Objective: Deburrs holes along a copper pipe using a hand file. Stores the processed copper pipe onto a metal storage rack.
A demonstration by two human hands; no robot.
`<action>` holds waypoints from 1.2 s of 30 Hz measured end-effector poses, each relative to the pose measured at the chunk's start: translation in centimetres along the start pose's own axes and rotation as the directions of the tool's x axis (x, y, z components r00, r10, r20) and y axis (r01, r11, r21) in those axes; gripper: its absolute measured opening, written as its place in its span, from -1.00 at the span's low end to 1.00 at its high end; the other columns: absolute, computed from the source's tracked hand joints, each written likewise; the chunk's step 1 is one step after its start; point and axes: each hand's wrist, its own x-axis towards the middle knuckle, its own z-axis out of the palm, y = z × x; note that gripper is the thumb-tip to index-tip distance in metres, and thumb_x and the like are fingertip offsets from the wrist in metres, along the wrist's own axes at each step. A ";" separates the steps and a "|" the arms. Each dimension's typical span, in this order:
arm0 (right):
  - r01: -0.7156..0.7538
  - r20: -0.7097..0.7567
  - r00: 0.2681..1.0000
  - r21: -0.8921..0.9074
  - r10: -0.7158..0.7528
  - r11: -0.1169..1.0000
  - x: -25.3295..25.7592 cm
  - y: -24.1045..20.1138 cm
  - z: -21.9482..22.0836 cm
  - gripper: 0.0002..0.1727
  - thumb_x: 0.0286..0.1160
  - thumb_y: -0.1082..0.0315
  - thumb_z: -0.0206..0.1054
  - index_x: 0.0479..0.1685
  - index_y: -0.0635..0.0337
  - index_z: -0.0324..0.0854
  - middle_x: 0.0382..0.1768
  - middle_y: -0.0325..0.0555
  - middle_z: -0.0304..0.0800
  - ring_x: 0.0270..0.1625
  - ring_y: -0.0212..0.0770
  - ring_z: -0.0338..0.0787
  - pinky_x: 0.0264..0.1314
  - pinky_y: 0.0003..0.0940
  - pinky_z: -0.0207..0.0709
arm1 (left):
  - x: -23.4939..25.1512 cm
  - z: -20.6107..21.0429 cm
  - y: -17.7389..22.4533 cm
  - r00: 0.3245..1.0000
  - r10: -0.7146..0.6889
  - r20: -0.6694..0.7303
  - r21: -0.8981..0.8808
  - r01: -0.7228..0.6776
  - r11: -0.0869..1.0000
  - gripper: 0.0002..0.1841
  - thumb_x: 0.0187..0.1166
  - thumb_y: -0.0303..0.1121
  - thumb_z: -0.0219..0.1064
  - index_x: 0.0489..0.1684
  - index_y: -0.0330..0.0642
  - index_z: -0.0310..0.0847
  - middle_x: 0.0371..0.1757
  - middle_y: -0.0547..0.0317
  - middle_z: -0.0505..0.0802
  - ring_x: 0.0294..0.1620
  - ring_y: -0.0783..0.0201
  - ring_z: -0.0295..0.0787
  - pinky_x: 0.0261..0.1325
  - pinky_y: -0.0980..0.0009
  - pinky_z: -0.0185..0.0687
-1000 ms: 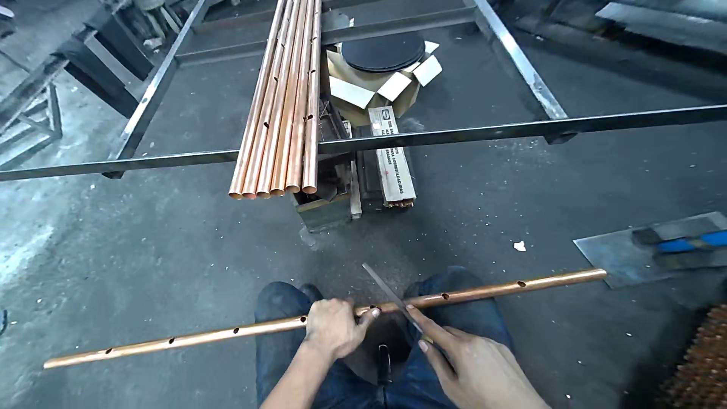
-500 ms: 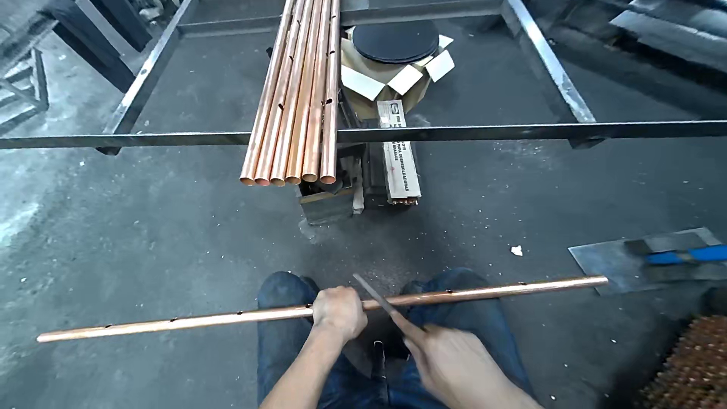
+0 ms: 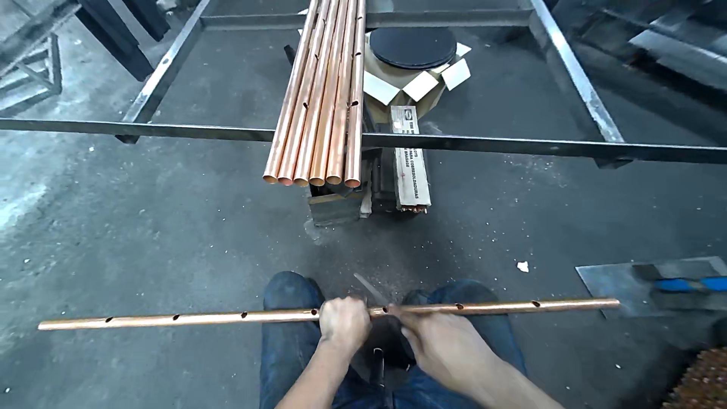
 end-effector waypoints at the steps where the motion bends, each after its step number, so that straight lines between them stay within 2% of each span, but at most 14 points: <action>1: -0.010 0.048 0.999 -0.010 0.011 1.000 1.0 -0.2 -0.8 -0.43 0.78 0.04 -0.02 0.77 -0.41 0.36 0.04 0.02 0.90 0.12 0.18 0.87 0.14 0.27 0.66 | -0.1 0.3 -0.1 1.000 0.002 -0.024 -0.006 -0.002 1.000 -0.63 0.74 -0.13 0.05 0.04 -0.13 0.74 0.01 -0.04 0.93 0.10 -0.09 0.91 0.04 -0.15 0.76; 3: 0.001 0.032 0.999 0.002 -0.001 1.000 -0.4 -0.3 -1.6 -0.45 0.77 0.03 0.00 0.75 -0.43 0.39 0.07 0.01 0.91 0.11 0.17 0.88 0.12 0.28 0.67 | -0.1 0.5 -0.3 0.999 0.001 -0.044 -0.015 -0.002 1.000 -0.65 0.71 -0.13 0.08 0.08 -0.12 0.73 0.00 -0.03 0.94 0.10 -0.08 0.91 0.07 -0.12 0.76; 5: 0.029 -0.004 1.000 0.038 -0.029 0.999 -4.4 -0.3 -1.7 -0.43 0.76 0.02 0.03 0.77 -0.40 0.39 -0.16 0.12 0.90 -0.13 0.24 0.89 -0.14 0.29 0.67 | -0.2 0.8 -0.4 0.999 0.004 -0.053 -0.033 -0.006 0.999 -0.65 0.62 -0.11 0.16 0.09 -0.13 0.72 0.01 -0.02 0.94 0.12 -0.06 0.91 0.13 -0.12 0.74; 7: 0.036 0.035 0.999 0.050 -0.038 0.998 -6.8 -0.7 -1.3 -0.42 0.80 0.01 -0.02 0.80 -0.35 0.34 -0.19 0.16 0.89 -0.17 0.27 0.89 -0.18 0.28 0.67 | -0.3 1.5 -0.6 0.993 0.024 -0.116 -0.039 -0.029 0.999 -0.65 0.63 -0.11 0.18 0.07 -0.14 0.73 -0.03 0.00 0.94 0.09 -0.04 0.92 0.16 -0.09 0.73; 10: -0.039 0.074 0.997 0.052 0.035 0.998 -3.7 -1.5 -0.8 -0.41 0.77 0.03 0.00 0.80 -0.35 0.33 -0.17 0.12 0.90 -0.07 0.24 0.89 -0.06 0.28 0.67 | -0.1 2.9 -0.6 0.963 0.061 -0.261 -0.015 -0.067 0.998 -0.66 0.68 -0.13 0.10 0.01 -0.13 0.74 -0.13 0.03 0.95 0.01 0.03 0.94 0.13 0.01 0.74; 12: -0.100 0.155 0.983 0.003 0.098 0.995 0.2 -2.3 -1.7 -0.43 0.78 0.04 -0.01 0.78 -0.30 0.35 0.08 0.08 0.88 0.20 0.19 0.84 0.20 0.27 0.64 | 0.0 3.3 -0.5 0.948 0.068 -0.310 -0.001 -0.072 0.997 -0.55 0.85 -0.09 -0.08 0.01 -0.14 0.74 -0.15 0.01 0.96 0.01 0.04 0.95 0.14 0.04 0.75; 14: -0.115 0.186 0.975 -0.028 0.118 0.993 1.8 -2.6 -2.7 -0.49 0.77 0.04 -0.01 0.65 -0.23 0.49 0.12 0.08 0.86 0.25 0.18 0.82 0.22 0.27 0.63 | 0.1 4.1 -0.6 0.907 0.074 -0.415 0.015 -0.075 0.997 -0.53 0.86 -0.03 -0.06 -0.06 -0.09 0.77 -0.21 0.08 0.96 -0.06 0.09 0.96 0.09 0.09 0.77; 15: -0.123 0.172 0.977 -0.016 0.124 0.992 1.4 -2.3 -3.1 -0.49 0.77 0.02 -0.01 0.63 -0.26 0.51 0.12 0.06 0.86 0.24 0.17 0.82 0.21 0.27 0.63 | 0.2 4.5 -0.8 0.873 0.085 -0.479 0.027 -0.082 0.996 -0.58 0.81 0.00 0.05 -0.11 -0.04 0.78 -0.25 0.14 0.96 -0.10 0.14 0.96 0.05 0.13 0.78; 17: -0.147 0.079 0.987 0.057 0.143 0.987 -0.9 -0.7 -3.4 -0.46 0.78 -0.03 -0.01 0.72 -0.43 0.43 0.06 0.02 0.89 0.17 0.17 0.84 0.17 0.28 0.63 | 0.1 5.3 -1.3 0.789 0.126 -0.602 0.047 -0.123 0.991 -0.75 0.38 -0.04 0.41 -0.23 0.02 0.78 -0.30 0.23 0.94 -0.21 0.19 0.94 -0.07 0.17 0.79; 18: -0.157 -0.001 0.987 0.090 0.158 0.983 -2.4 0.4 -3.2 -0.45 0.77 -0.05 0.00 0.73 -0.48 0.41 0.01 0.01 0.91 0.09 0.17 0.87 0.11 0.28 0.66 | 0.0 5.6 -1.5 0.756 0.144 -0.639 0.057 -0.140 0.989 -0.67 0.22 0.03 0.50 -0.25 0.04 0.79 -0.30 0.25 0.94 -0.23 0.20 0.94 -0.11 0.17 0.80; 19: -0.161 -0.087 0.981 0.117 0.171 0.980 -3.9 1.7 -2.9 -0.45 0.75 -0.05 0.04 0.73 -0.49 0.42 -0.06 0.01 0.93 0.00 0.19 0.89 0.01 0.30 0.68 | -0.2 5.7 -1.7 0.728 0.164 -0.666 0.075 -0.153 0.985 -0.57 0.19 0.19 0.49 -0.26 0.05 0.80 -0.29 0.26 0.94 -0.24 0.22 0.93 -0.14 0.18 0.81; 22: -0.154 -0.241 0.950 0.197 0.200 0.968 -7.7 5.1 -1.3 -0.43 0.71 -0.02 0.12 0.73 -0.43 0.44 -0.28 0.06 0.91 -0.26 0.22 0.88 -0.25 0.33 0.65 | -0.9 5.5 -1.8 0.753 0.186 -0.631 0.087 -0.170 0.982 -0.19 0.35 0.63 0.11 -0.17 0.02 0.83 -0.18 0.20 0.94 -0.14 0.17 0.93 -0.08 0.12 0.82; 27: -0.194 -0.320 0.901 0.307 0.293 0.932 -8.8 7.5 1.6 -0.43 0.67 -0.02 0.13 0.71 -0.46 0.46 -0.33 0.00 0.89 -0.35 0.15 0.85 -0.32 0.30 0.63 | -1.0 5.5 -1.5 0.769 0.183 -0.613 0.112 -0.145 0.983 -0.15 0.39 0.66 0.00 -0.20 0.03 0.83 -0.19 0.23 0.93 -0.12 0.19 0.92 -0.08 0.15 0.80; 36: -0.125 -0.407 0.885 0.259 0.225 0.958 -8.6 8.3 2.4 -0.45 0.63 -0.02 0.16 0.66 -0.49 0.52 -0.29 -0.10 0.92 -0.31 0.08 0.89 -0.34 0.24 0.67 | -1.1 5.9 -1.2 0.747 0.217 -0.628 0.150 -0.157 0.976 -0.18 0.50 0.59 -0.08 -0.24 0.03 0.82 -0.21 0.24 0.92 -0.13 0.19 0.90 -0.07 0.15 0.81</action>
